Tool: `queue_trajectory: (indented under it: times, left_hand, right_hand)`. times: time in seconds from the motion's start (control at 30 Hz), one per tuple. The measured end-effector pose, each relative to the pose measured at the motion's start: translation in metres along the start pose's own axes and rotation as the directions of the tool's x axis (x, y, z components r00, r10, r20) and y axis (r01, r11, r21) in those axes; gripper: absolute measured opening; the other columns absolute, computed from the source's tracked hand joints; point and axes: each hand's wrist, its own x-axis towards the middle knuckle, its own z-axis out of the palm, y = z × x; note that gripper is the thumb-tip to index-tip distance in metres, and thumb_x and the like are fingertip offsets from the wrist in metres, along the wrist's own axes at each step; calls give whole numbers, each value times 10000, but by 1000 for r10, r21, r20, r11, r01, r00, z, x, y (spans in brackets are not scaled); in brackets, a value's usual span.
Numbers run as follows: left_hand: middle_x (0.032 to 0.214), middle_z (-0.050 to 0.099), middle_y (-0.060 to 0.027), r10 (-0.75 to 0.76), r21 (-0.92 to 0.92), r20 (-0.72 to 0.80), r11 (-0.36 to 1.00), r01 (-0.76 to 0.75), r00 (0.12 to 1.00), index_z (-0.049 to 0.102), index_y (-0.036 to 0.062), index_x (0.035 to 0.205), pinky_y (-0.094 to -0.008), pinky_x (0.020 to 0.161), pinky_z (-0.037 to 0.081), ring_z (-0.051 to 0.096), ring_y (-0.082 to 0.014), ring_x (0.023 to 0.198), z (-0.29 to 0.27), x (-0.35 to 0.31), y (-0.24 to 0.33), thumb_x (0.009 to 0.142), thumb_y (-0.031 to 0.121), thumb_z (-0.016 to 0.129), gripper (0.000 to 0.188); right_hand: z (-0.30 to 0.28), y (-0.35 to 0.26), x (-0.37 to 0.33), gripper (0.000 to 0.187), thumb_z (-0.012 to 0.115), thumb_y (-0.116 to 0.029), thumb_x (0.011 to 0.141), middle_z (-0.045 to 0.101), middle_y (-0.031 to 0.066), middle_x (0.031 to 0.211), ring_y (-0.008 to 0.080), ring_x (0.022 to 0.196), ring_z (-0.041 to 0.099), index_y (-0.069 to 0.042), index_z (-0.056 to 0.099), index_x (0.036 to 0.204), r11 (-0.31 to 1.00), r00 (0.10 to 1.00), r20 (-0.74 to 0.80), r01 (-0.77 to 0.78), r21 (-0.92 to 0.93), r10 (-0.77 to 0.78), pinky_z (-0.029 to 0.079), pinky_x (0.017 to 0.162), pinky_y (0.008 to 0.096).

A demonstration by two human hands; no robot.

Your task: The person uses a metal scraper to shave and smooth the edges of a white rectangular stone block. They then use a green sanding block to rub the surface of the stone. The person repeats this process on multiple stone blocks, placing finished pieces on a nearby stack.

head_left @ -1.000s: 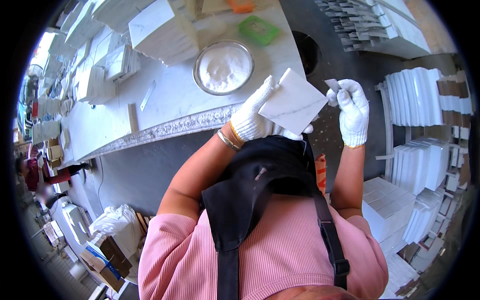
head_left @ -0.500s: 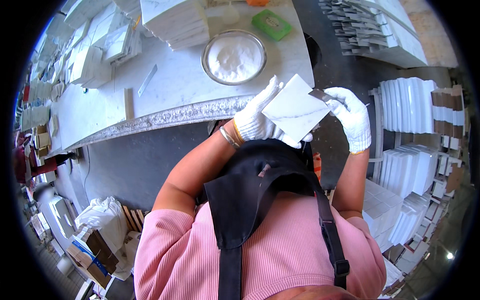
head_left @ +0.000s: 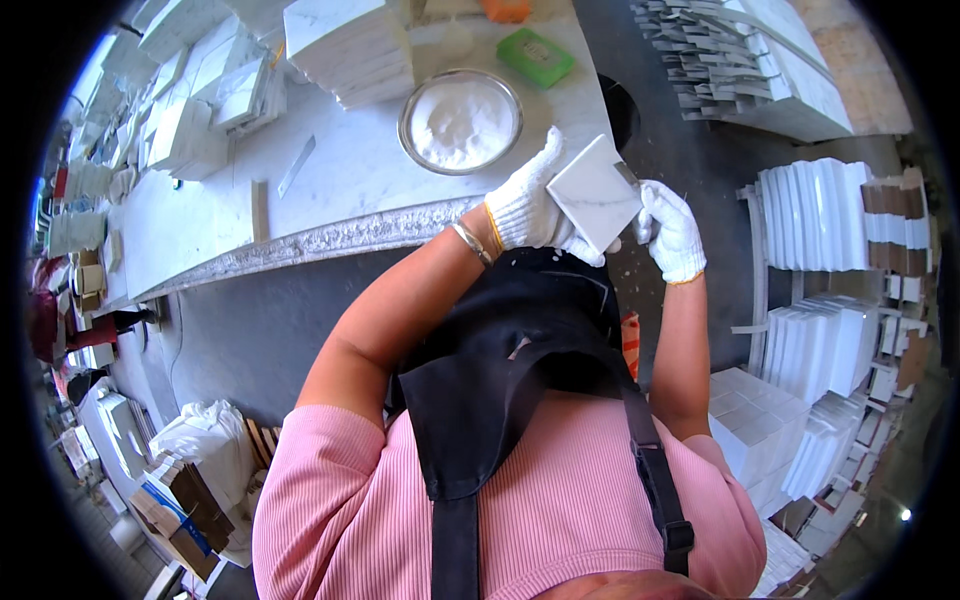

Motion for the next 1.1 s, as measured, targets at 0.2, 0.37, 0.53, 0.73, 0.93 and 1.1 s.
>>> queue_trajectory:
  times: [0.2, 0.37, 0.53, 0.73, 0.93, 1.1]
  left_hand:
    - [1452, 479, -186, 198, 162, -296, 974, -155, 935, 385, 78, 1503, -557, 932, 524, 546, -381, 1242, 13, 1, 8, 955, 679, 478, 819]
    - [1337, 578, -166, 449, 615, -466, 784, -86, 762, 440, 13, 1457, -419, 926, 513, 606, -306, 1116, 25, 5, 4, 1005, 508, 535, 678]
    - [1004, 694, -259, 721, 890, -310, -10, 456, 620, 319, -64, 1501, -414, 783, 540, 688, -384, 859, 37, -4, 4, 953, 518, 586, 842]
    - [918, 686, -269, 734, 845, -149, -253, 470, 663, 386, -49, 1468, -446, 743, 534, 673, -425, 829, 42, -15, -10, 934, 501, 619, 801]
    - [1095, 708, -128, 573, 958, -288, 166, 235, 768, 545, -2, 1394, -307, 741, 531, 665, -172, 799, 58, -34, -20, 982, 383, 616, 568]
    - [1121, 673, -70, 576, 919, -246, 394, -2, 780, 586, -3, 1349, -273, 831, 507, 601, -110, 945, 70, -42, -20, 1008, 370, 615, 506]
  right_hand:
    - [-4, 15, 14, 236, 674, -221, 964, 589, 10, 655, 90, 516, 505, -2, 671, 1052, 997, 993, -116, 25, 77, -16, 362, 477, 225]
    - [12, 18, 24, 256, 703, -254, 947, 602, -10, 698, 67, 555, 513, -26, 679, 1061, 997, 982, -185, -5, 81, 20, 370, 495, 215]
    - [17, 18, 24, 278, 705, -282, 945, 611, -6, 718, 63, 585, 522, -42, 690, 1084, 998, 977, -210, -32, 62, 44, 386, 527, 214]
    - [9, 6, 10, 314, 611, -240, 1003, 619, 15, 740, 68, 611, 520, -16, 666, 1216, 995, 952, -289, 89, -43, -97, 393, 550, 223]
    - [45, -22, -12, 344, 545, -121, 1009, 659, 45, 849, 84, 695, 571, -12, 598, 1331, 973, 941, -249, 216, -82, -230, 440, 630, 224]
    - [105, -23, -24, 485, 586, -111, 991, 661, 118, 1235, 170, 1103, 620, 8, 494, 1452, 915, 942, -24, 319, -247, -335, 462, 977, 294]
